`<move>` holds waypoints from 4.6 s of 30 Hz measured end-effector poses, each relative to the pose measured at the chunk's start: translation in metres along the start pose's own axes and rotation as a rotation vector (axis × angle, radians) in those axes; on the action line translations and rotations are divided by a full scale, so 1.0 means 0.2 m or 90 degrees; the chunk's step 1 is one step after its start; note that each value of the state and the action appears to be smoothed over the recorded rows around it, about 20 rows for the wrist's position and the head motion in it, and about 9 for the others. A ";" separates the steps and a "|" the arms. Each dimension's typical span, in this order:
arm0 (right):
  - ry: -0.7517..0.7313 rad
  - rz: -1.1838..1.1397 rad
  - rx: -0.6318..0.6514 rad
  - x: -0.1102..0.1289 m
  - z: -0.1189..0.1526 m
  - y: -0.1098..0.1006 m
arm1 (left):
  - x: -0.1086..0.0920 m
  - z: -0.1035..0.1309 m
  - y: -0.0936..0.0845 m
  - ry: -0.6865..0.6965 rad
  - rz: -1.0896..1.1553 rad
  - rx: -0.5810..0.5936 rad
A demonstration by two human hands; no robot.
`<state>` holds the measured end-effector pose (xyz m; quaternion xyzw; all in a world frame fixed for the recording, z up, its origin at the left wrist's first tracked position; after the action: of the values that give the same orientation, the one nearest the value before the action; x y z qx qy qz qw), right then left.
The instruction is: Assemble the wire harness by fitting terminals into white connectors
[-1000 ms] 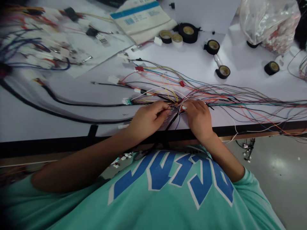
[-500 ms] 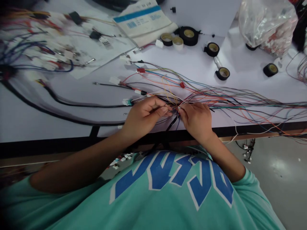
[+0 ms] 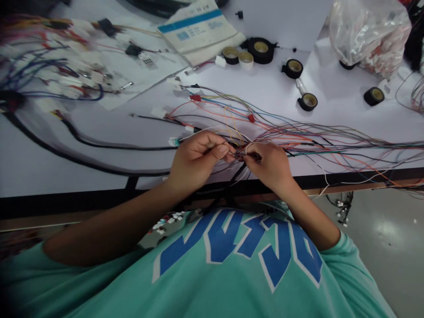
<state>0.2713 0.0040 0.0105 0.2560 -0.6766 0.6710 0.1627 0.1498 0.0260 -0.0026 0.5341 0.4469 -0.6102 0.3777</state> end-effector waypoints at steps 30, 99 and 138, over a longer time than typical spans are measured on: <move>0.078 -0.267 0.037 -0.09 0.01 0.12 | -0.03 -0.01 0.19 0.217 -0.556 0.213; 0.003 -0.402 -0.010 -0.13 0.05 0.11 | -0.09 0.03 -0.01 0.229 -0.467 0.185; -0.127 0.092 0.060 0.14 -0.26 -0.08 | -0.07 0.02 -0.50 0.134 -0.291 0.055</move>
<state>0.2509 0.0529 0.0431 0.2795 -0.6736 0.6834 0.0337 0.0574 0.0533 0.0247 0.4953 0.5666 -0.6392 0.1582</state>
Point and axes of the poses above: each hand's wrist, its own z-axis away from the middle knuckle, its own y-axis out of the palm, x = y × z, the point moved 10 cm from there along -z, towards the middle knuckle, and after that the axes turned 3 degrees about z, right-handed, at the moved point
